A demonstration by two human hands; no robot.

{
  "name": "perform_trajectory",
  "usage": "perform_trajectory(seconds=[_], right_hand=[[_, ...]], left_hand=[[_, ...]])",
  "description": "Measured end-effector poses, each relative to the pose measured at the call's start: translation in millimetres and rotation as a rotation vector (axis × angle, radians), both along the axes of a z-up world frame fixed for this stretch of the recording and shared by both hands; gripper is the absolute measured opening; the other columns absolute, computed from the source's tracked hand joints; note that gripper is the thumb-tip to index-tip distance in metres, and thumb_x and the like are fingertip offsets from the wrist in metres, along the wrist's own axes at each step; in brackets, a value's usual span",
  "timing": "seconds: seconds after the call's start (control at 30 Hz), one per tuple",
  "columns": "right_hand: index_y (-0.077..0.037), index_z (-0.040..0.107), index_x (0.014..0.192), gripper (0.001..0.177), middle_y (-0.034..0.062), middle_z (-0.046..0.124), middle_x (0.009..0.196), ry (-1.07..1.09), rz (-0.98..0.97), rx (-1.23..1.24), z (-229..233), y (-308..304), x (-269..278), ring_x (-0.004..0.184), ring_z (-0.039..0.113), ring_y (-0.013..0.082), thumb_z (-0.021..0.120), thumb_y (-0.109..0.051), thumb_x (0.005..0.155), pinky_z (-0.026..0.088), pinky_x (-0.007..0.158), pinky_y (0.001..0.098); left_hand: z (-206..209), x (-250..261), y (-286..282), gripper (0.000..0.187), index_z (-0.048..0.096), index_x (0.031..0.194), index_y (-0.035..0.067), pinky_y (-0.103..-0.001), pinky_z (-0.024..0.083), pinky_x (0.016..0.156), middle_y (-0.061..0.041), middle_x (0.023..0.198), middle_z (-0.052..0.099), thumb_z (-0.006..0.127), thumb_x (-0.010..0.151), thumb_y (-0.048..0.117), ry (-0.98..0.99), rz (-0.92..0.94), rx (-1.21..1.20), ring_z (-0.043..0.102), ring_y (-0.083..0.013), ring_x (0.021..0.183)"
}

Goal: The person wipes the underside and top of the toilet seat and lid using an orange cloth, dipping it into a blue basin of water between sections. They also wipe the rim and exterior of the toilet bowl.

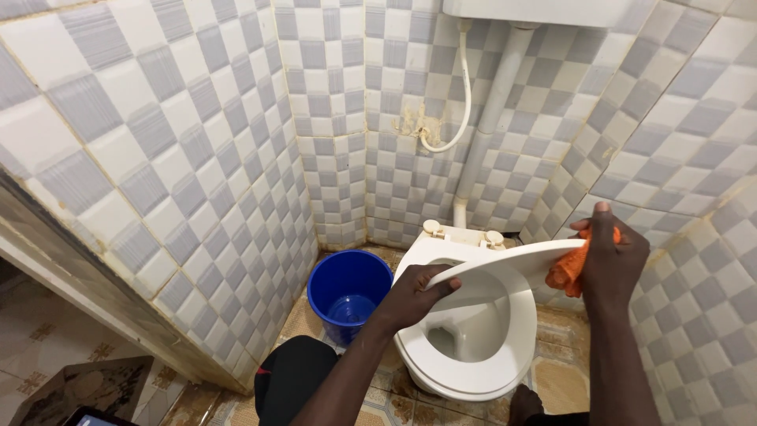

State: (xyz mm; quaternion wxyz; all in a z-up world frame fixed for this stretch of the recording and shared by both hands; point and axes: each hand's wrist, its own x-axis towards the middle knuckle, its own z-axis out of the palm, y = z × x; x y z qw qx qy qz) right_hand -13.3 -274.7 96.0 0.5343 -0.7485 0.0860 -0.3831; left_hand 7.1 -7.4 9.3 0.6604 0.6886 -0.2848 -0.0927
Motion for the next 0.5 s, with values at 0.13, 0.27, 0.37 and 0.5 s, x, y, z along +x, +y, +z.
perform_trajectory(seconds=[0.13, 0.27, 0.37, 0.5], right_hand=[[-0.001, 0.075, 0.088, 0.046, 0.0068, 0.065, 0.069, -0.019, -0.072, -0.145, 4, 19, 2, 0.061, 0.060, 0.0159, 0.059, -0.036, 0.113, 0.048, 0.061, 0.0326], [-0.006, 0.077, 0.083, 0.038, 0.0078, 0.066, 0.067, -0.055, -0.091, -0.397, 18, 57, -7, 0.059, 0.061, 0.0194, 0.064, -0.032, 0.109, 0.048, 0.064, 0.0356], [-0.006, 0.074, 0.077, 0.034, 0.0078, 0.067, 0.066, -0.184, -0.046, -0.610, 27, 84, -13, 0.061, 0.063, 0.0228, 0.069, -0.027, 0.104, 0.049, 0.071, 0.0381], [-0.003, 0.071, 0.070, 0.031, 0.0082, 0.067, 0.063, -0.329, -0.037, -0.814, 32, 88, -11, 0.060, 0.064, 0.0271, 0.072, -0.020, 0.097, 0.049, 0.082, 0.0479]], left_hand=[[-9, 3, 1, 0.043, 0.072, 0.128, 0.004, -0.027, 0.055, 0.084, -0.002, 0.101, 0.077, 0.065, 0.101, 0.037, -0.052, -0.012, -0.053, 0.066, -0.0064, 0.093], [-17, 5, -2, 0.041, 0.073, 0.124, 0.002, -0.027, 0.055, 0.080, -0.002, 0.096, 0.076, 0.065, 0.102, 0.036, -0.008, -0.007, -0.042, 0.064, -0.0063, 0.088], [-16, 4, -2, 0.042, 0.072, 0.126, 0.003, -0.027, 0.055, 0.079, -0.001, 0.096, 0.076, 0.065, 0.101, 0.037, 0.013, -0.012, -0.054, 0.065, -0.0064, 0.088], [-12, 3, 0, 0.045, 0.070, 0.132, 0.005, -0.027, 0.053, 0.082, -0.003, 0.101, 0.075, 0.064, 0.103, 0.039, -0.035, -0.024, -0.056, 0.063, -0.0073, 0.093]])
